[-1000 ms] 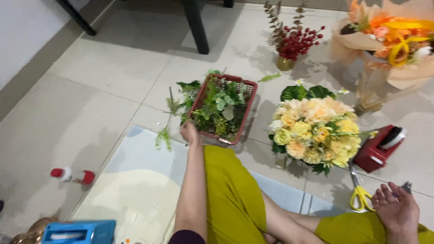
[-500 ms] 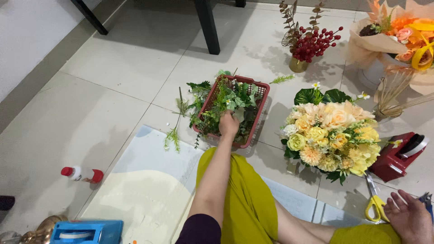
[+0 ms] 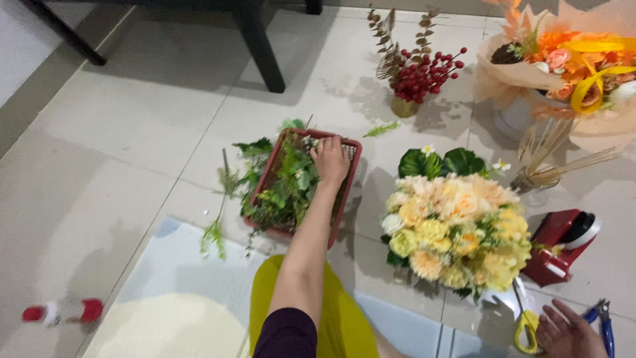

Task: The person arranges artificial flowers and greenery by trimming stems with wire cutters and inserting them into a bouquet.

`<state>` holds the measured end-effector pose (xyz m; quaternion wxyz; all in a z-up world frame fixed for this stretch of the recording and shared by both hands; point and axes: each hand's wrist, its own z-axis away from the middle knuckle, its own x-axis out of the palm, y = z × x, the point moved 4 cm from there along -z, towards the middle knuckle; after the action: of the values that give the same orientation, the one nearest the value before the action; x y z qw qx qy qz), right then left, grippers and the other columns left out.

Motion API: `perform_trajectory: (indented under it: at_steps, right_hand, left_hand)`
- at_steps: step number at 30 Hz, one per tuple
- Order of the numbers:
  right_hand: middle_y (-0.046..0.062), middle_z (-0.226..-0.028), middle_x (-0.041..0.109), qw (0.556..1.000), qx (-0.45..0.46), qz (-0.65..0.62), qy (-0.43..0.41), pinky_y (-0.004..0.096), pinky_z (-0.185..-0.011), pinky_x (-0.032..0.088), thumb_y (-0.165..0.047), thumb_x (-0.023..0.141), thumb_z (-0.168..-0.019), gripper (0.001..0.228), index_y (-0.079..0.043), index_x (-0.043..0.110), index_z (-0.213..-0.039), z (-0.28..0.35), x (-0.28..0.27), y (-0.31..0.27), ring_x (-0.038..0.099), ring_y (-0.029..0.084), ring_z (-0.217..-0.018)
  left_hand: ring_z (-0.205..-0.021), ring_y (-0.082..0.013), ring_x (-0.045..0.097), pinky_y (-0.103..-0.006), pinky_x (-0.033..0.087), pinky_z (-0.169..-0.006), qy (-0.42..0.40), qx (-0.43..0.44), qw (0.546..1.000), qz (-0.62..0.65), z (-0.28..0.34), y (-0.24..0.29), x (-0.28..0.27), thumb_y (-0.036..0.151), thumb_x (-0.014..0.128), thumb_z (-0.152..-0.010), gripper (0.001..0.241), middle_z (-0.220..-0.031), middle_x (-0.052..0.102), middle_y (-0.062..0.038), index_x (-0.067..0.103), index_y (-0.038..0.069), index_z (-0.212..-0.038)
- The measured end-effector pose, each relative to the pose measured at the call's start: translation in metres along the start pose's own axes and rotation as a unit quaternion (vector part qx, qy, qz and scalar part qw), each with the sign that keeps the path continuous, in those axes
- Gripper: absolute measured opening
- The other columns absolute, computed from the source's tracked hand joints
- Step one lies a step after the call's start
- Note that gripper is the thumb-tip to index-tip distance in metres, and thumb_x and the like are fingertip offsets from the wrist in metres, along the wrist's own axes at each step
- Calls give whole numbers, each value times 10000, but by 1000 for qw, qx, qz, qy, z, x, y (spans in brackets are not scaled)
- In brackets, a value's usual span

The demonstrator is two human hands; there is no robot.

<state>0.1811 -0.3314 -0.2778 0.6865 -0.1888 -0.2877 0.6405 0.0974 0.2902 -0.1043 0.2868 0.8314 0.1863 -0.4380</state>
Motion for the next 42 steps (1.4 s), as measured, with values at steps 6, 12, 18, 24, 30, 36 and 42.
perform_trajectory:
  at_steps: [6,12,18,24,30,36,42]
  right_hand:
    - [63,-1240,357,999,41,22,-13,459,-961,267,-243,252,-978,329,-213,337,-1295,-32,-18,15,340,297,-1091]
    - [92,-1154,427,993,112,-26,12,464,-875,286,-135,315,-935,340,-211,389,-1257,-9,13,24,380,302,-1011]
    - [159,-1048,507,995,56,-78,-34,410,-760,328,-147,394,-872,364,-53,457,-1218,45,45,12,459,328,-882]
    - [235,-980,580,990,-7,100,98,366,-859,377,18,487,-859,248,56,554,-1094,154,146,-79,517,308,-893]
    - [198,-927,614,982,-71,166,50,360,-765,413,12,490,-858,248,27,595,-1082,152,142,-81,553,281,-812]
    - [146,-870,645,965,-126,226,39,324,-718,418,-70,553,-819,235,-9,637,-1030,150,137,-84,572,231,-799]
    - [121,-883,675,862,-288,408,93,368,-776,491,-268,566,-812,279,-106,622,-1031,125,159,-151,631,274,-842]
  left_hand:
    - [-1233,-296,252,-585,194,-924,-200,63,968,-136,-53,45,78,155,459,-791,228,-1167,467,-70,640,146,-930]
    - [-1317,-381,131,-558,44,-1037,-283,122,905,-294,-54,56,185,262,268,-871,419,-1370,305,-172,479,124,-1206]
    - [-848,-261,580,-372,464,-688,-171,161,930,-282,-43,46,224,113,465,-757,234,-954,590,-135,594,76,-948]
    - [-656,-366,570,-438,460,-568,-151,42,987,24,-35,34,213,-67,446,-655,196,-717,575,-179,605,11,-739]
    - [-514,-133,505,-264,454,-487,-174,-358,699,595,-10,57,161,-147,592,-561,563,-629,524,-99,399,29,-1060]
    - [-737,-132,495,-204,448,-661,-245,-464,465,713,14,74,13,-75,517,-801,241,-830,527,-81,497,14,-1025]
    - [-791,-157,544,-246,489,-702,-182,-478,454,730,53,53,-75,54,568,-831,46,-831,556,-49,535,57,-863]
